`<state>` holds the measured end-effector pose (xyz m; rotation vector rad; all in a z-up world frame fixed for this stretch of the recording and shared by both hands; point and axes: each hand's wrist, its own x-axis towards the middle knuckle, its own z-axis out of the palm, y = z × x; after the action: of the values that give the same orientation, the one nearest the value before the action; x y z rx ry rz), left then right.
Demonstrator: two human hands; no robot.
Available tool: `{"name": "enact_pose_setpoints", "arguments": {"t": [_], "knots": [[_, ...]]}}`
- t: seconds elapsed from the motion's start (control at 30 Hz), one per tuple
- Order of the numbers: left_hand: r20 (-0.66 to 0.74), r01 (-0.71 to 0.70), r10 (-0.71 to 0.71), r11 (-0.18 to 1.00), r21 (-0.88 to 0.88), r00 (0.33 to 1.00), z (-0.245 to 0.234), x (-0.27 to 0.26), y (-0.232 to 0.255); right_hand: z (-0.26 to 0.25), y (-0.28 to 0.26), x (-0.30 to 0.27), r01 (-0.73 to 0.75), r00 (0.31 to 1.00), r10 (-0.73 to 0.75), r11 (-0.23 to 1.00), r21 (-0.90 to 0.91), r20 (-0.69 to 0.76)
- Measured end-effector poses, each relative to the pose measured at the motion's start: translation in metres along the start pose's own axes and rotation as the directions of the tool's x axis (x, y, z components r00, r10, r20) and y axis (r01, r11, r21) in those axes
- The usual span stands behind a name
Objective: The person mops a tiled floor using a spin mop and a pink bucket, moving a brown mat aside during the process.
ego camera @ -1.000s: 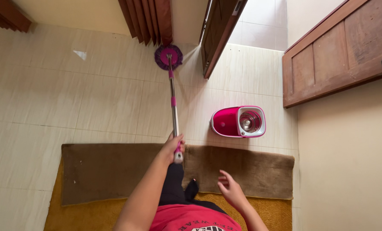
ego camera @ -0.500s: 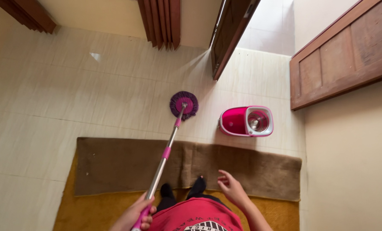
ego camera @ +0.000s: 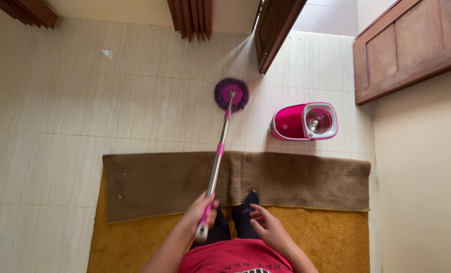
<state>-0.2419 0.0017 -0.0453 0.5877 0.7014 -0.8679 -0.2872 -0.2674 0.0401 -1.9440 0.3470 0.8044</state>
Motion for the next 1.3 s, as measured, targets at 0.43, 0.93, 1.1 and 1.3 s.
{"name": "enact_pose_setpoints", "arguments": {"t": [0.43,0.93,1.1,1.3], "knots": [[-0.104,-0.227,0.247,0.957,0.179,0.963,0.143,0.166,0.058,0.006,0.026,-0.009,-0.014,0.980,0.044,0.988,0.155,-0.196],[0.219,-0.037,0.016,0.995,0.093,0.976,0.097,0.075,-0.069,-0.005,-0.030,-0.010,-0.213,0.969,0.219,0.975,0.063,-0.116],[0.225,-0.023,-0.069,0.925,0.380,0.972,0.074,0.098,-0.042,0.011,0.024,0.041,0.260,0.924,-0.291,0.954,-0.152,-0.247],[0.021,-0.040,0.035,0.912,0.408,0.999,0.012,0.105,0.015,-0.016,-0.016,0.066,-0.039,0.960,-0.008,0.986,-0.164,-0.279]]}}
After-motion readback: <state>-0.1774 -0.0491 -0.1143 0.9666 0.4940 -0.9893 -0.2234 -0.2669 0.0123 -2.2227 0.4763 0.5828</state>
